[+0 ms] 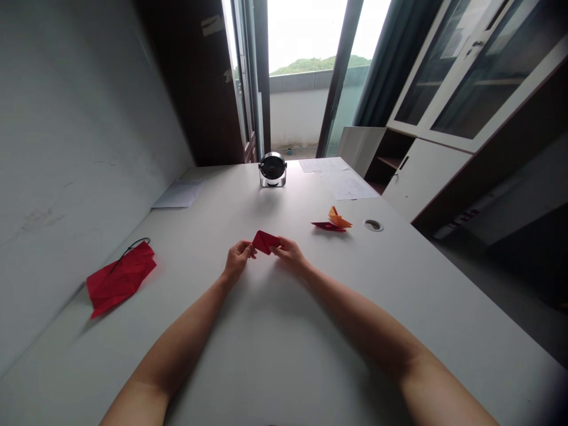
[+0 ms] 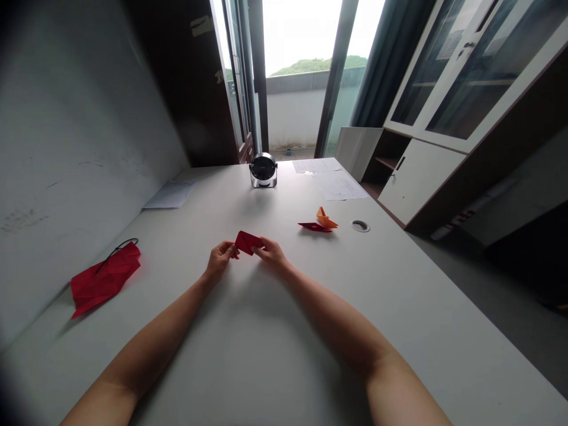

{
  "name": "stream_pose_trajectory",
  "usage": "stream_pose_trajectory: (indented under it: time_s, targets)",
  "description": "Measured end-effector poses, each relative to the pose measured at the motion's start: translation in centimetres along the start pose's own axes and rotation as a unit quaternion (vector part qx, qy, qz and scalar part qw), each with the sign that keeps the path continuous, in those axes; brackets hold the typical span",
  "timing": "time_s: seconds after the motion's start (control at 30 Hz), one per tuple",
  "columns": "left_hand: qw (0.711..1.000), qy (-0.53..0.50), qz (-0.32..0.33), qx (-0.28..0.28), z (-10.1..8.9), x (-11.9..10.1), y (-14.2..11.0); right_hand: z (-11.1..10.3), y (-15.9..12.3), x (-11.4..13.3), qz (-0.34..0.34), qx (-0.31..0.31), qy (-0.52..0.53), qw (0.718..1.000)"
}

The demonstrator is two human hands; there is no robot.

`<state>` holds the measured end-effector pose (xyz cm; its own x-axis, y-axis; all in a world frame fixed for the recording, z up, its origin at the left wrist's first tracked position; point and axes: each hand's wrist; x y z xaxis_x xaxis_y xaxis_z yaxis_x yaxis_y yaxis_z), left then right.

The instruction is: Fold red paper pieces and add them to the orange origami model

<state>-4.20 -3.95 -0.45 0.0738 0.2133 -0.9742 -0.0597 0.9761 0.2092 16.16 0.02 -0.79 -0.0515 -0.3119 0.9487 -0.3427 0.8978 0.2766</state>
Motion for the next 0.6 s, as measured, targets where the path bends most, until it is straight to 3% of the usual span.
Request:
stream_pose_trajectory:
  time_s: [0.2,0.6]
  targets:
    - [1.000,-0.008,-0.007,0.016,0.0,0.0,0.0,0.7,-0.2,0.2,-0.014,0.037,0.019,0.999]
    - [0.999,-0.029,-0.022,0.037,0.0,-0.2,0.0,0.9,-0.2,-1.0,-0.017,0.003,-0.034,0.999]
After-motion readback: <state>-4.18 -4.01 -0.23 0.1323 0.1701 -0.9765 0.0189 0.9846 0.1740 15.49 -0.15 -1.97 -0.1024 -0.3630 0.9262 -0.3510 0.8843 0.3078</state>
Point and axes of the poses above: each hand's wrist, its own y-axis towards the middle knuckle, its own z-axis out of the palm, x = y × z, and after that the axes turned 4 degrees about -y, right-handed
